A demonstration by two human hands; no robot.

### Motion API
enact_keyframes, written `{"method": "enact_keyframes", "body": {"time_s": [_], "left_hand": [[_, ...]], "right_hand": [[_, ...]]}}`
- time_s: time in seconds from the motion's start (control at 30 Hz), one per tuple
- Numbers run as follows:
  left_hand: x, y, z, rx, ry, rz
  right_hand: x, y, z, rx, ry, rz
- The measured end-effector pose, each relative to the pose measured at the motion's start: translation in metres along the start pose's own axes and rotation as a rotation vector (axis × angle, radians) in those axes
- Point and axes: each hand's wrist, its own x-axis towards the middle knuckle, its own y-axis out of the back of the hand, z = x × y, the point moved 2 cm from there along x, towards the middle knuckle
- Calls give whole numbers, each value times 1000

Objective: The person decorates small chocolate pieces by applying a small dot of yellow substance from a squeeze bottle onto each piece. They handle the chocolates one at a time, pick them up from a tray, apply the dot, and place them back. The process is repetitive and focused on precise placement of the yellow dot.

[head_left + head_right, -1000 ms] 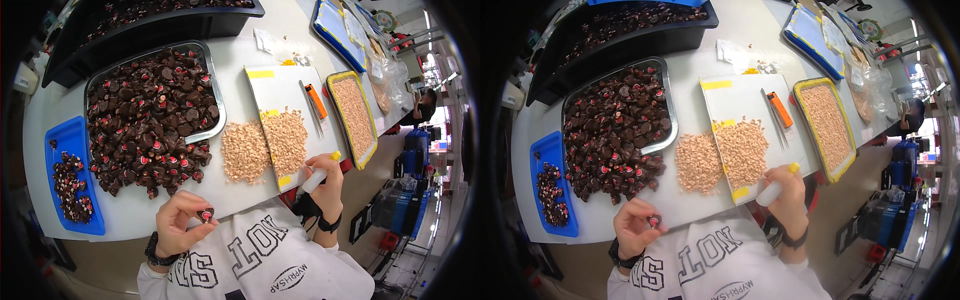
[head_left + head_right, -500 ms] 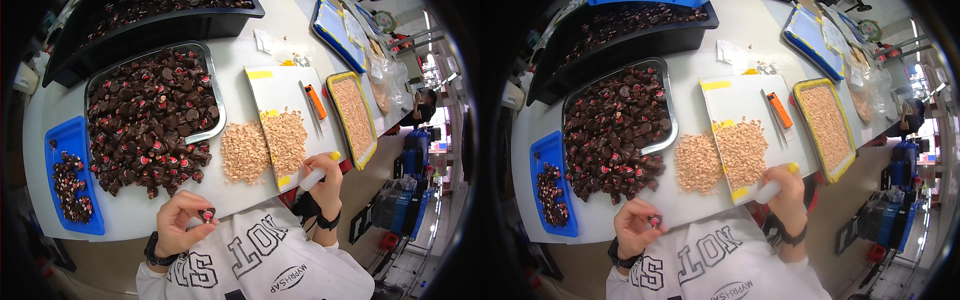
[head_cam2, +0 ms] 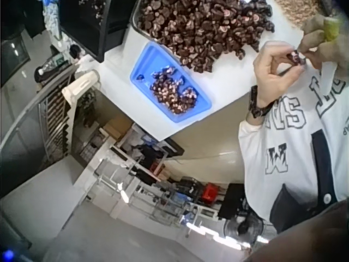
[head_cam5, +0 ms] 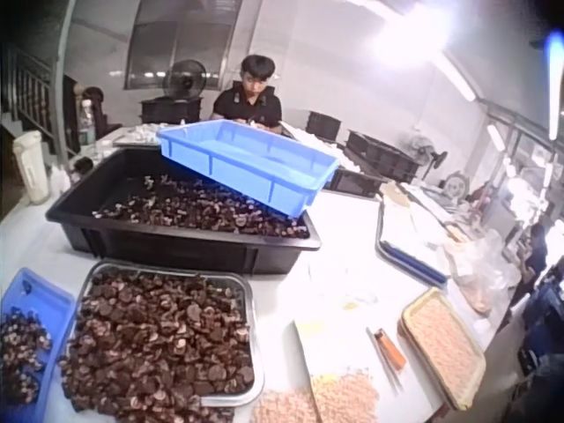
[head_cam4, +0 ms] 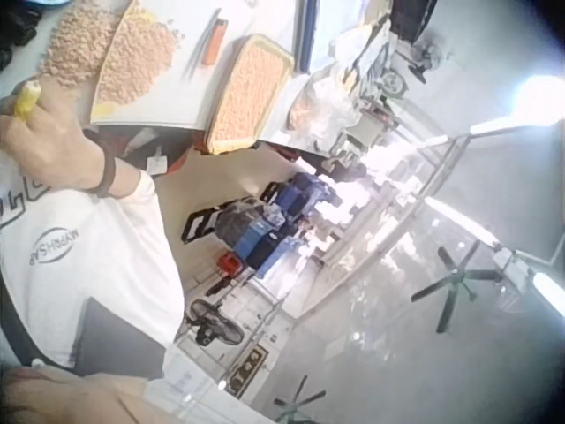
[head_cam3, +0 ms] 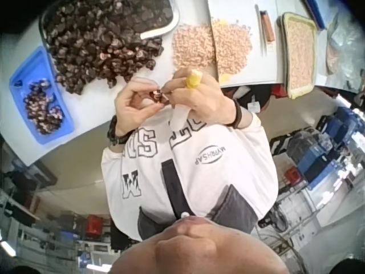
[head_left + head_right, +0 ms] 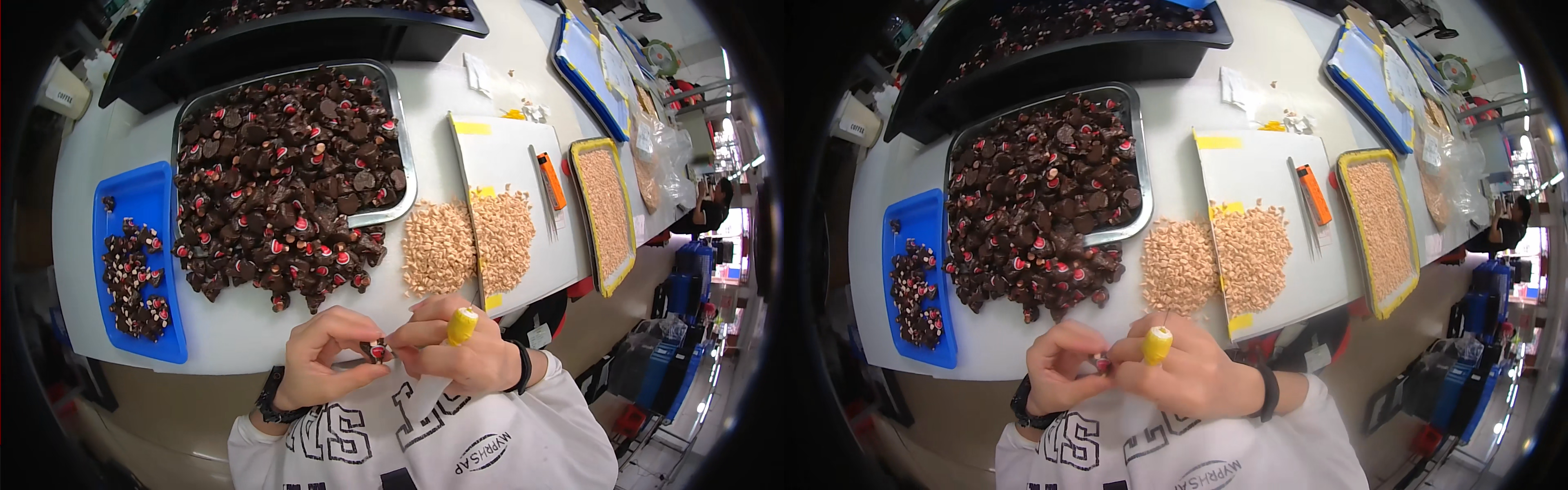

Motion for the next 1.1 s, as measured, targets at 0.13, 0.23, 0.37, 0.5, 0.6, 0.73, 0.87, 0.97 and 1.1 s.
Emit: {"method": "enact_keyframes", "body": {"time_s": [0.13,0.23,0.37,0.5,0.6,0.73,0.87,0.97,1.1], "left_hand": [[-2,1,-1,13,-2,19],[-1,0,-1,15,-1,33],[2,0,2,111,-18,27],[2,0,1,165,-42,50],[-2,2,-5,161,-66,84],[-5,-4,-3,-43,61,209],[-5,-2,25,498,-13,-35],[-35,23,59,619,-61,106],[-62,76,100,1014,-264,826]], "right_hand": [[-1,0,1,-35,18,-9],[-3,-1,4,-55,37,-3],[-5,-6,5,-38,20,-30],[-13,-11,12,11,6,-32],[-8,-11,9,55,14,16],[-1,-4,8,77,19,-40],[-1,12,3,120,66,27],[-7,16,3,129,79,127],[-4,16,3,160,68,54]]}}
